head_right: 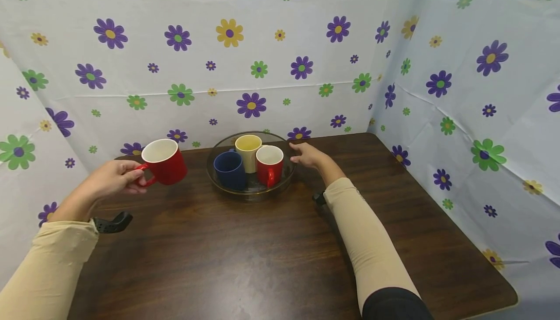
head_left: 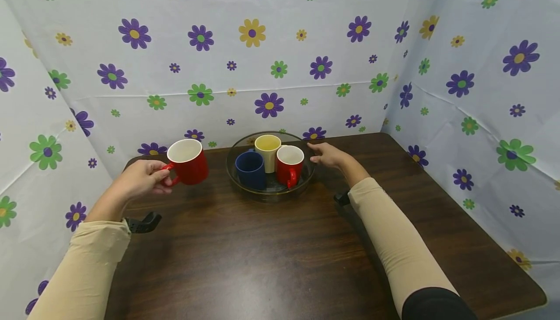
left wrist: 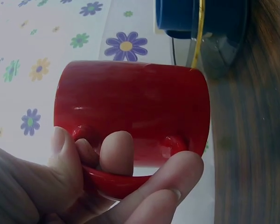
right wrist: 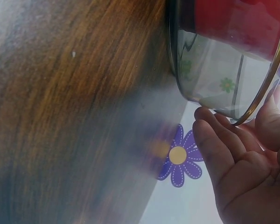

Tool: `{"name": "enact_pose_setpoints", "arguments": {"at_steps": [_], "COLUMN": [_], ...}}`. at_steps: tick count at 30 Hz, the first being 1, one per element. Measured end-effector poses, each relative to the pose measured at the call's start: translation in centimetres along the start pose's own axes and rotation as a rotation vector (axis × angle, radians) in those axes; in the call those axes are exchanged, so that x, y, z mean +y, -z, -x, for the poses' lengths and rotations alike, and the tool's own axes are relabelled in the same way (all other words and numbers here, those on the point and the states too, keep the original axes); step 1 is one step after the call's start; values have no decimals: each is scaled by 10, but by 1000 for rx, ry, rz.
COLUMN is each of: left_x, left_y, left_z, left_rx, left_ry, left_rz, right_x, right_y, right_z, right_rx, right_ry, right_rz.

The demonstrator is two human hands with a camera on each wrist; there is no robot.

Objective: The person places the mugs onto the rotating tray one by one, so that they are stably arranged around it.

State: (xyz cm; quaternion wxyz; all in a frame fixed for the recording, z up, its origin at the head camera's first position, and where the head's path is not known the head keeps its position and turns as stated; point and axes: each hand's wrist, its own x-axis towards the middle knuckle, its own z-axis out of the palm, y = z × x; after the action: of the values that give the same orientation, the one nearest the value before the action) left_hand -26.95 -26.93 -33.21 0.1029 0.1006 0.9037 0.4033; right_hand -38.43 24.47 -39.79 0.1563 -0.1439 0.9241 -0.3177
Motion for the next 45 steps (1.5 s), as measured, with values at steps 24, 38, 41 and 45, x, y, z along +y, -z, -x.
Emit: {"name": "enact_pose_setpoints", "arguments": {"at_steps": [24, 38, 41, 45], "left_x": [27, 42, 44, 49], "left_y": [-7, -12, -13, -14], "left_z": [-4, -7, -8, -9], "left_rx": [-105, -171, -178, -188], "left_ry": [-100, -161, -163, -176], "left_rz": [19, 45, 45, 32], "right_x": [-1, -1, -1, -1], "right_y": [-1, -2, -2, -2], "right_z": [1, 1, 1, 1], "right_rx": [17, 24, 26, 28], "right_ry": [-34, -39, -35, -30], "right_rz": [-37, -44, -49, -50]}}
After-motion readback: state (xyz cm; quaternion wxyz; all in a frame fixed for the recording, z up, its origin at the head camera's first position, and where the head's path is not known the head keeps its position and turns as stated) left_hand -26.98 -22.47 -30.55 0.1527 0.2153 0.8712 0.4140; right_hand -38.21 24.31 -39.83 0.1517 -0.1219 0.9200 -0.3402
